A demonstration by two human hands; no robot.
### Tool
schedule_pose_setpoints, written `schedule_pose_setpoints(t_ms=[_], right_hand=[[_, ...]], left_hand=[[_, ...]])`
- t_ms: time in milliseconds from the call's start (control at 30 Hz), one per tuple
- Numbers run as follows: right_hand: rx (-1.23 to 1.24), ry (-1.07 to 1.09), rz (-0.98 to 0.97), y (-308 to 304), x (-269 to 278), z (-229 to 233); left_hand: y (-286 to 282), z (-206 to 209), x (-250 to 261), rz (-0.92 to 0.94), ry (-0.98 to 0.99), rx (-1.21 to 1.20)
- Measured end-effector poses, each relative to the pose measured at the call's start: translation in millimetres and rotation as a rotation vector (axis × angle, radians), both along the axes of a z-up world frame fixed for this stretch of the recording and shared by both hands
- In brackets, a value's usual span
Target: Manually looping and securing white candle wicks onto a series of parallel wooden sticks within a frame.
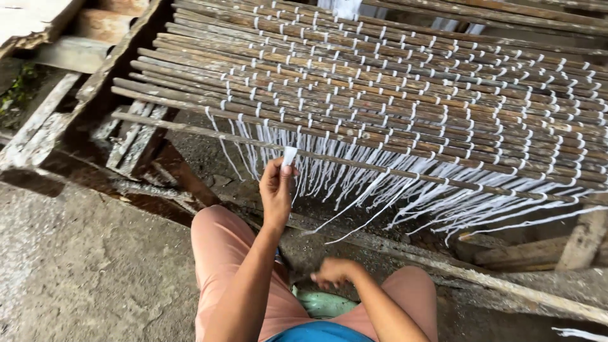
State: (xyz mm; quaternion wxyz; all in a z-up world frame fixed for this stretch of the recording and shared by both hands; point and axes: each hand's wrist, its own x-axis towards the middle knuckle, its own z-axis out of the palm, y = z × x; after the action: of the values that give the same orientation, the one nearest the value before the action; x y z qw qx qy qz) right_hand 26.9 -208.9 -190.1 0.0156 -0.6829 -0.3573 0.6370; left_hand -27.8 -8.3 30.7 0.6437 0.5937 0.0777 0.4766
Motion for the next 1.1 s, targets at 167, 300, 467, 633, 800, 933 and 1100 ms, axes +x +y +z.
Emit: schedule_pose_setpoints(t_ms=[167,300,467,633,800,933,1100], right_hand=[[1.171,0.001,-0.883,83,-7,186],[1.435,-0.458,-0.999,131,5,243],[1.558,-0.067,-1.249,126,1,253],[1.541,0.339,-1.421,115,-4,262],[1.392,0.326,-1.421,120,21,208],[1.363,0.132,-1.272,127,-9,271],[1.406,0.187,-1.373,122,11,236]], left_hand=[[-2,3,0,0.086,0.036,-0.021],[-2,5,-3,0.073,0.015,-0.040],[1,20,-5,0.078,-0.026,-0.067],[5,13,-7,0.044,0.003,-0.110],[0,18,-7,0.023,0.007,-0.118],[-2,11,-6,0.056,0.017,-0.102],[0,5,-5,0.070,0.007,-0.133]])
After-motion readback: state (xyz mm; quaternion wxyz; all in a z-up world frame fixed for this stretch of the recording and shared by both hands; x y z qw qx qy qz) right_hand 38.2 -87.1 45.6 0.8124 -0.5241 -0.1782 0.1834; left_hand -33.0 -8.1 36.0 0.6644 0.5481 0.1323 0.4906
